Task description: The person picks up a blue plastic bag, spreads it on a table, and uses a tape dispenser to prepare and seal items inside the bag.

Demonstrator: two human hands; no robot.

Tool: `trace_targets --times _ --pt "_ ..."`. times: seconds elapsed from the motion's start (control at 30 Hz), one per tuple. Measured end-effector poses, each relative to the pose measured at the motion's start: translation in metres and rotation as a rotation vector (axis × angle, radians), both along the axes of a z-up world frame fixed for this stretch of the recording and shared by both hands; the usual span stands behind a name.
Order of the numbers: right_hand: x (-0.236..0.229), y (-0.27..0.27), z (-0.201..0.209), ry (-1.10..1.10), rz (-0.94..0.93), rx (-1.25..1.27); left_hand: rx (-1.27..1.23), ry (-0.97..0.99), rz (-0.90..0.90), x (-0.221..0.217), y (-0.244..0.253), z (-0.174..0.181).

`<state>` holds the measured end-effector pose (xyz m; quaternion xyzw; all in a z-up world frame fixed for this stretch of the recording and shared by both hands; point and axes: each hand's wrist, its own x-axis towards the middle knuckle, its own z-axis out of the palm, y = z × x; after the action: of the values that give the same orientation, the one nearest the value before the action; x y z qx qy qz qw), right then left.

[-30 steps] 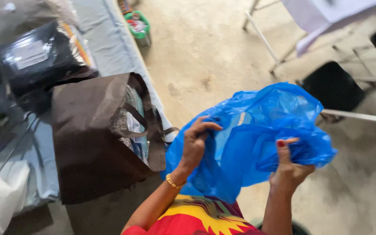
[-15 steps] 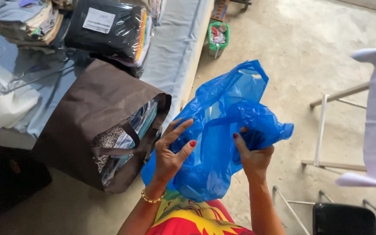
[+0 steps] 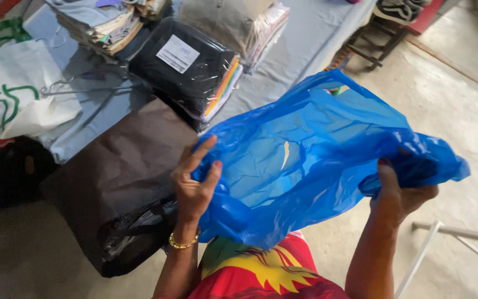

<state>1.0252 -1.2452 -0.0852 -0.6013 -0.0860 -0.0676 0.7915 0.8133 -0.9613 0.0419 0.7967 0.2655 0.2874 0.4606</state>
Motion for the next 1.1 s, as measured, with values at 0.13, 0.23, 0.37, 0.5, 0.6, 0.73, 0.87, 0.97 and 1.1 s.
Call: trace_targets --times 0.13,0.23,0.37,0.5,0.6,0.73,0.87,0.97,1.1 --pt "0.090 0.033 -0.029 0.009 0.024 0.248 0.107 -0.165 0.317 0.002 0.028 0.009" --pt "0.152 0.067 -0.033 -0.012 0.233 0.349 0.453 -0.090 0.513 0.000 0.024 0.019" --pt "0.236 0.143 -0.044 0.025 0.567 0.448 0.519 -0.139 0.626 0.033 -0.010 0.015" --pt "0.314 0.214 -0.038 -0.036 0.883 0.107 0.504 0.003 0.668 0.110 -0.026 -0.012" --pt "0.339 0.233 -0.028 -0.411 0.920 -0.596 0.510 0.163 0.702 0.162 -0.042 -0.033" --pt "0.354 0.252 -0.042 -0.278 0.689 -0.791 0.555 0.227 0.687 0.193 -0.041 -0.038" --pt "0.371 0.263 -0.054 -0.577 0.691 -0.336 0.638 0.192 0.710 0.196 -0.041 -0.031" --pt "0.373 0.276 -0.029 -0.521 0.579 -0.227 0.644 0.072 0.741 0.204 -0.037 -0.017" --pt "0.373 0.289 -0.013 0.091 0.837 0.099 0.696 0.133 0.646 0.207 -0.017 0.013"
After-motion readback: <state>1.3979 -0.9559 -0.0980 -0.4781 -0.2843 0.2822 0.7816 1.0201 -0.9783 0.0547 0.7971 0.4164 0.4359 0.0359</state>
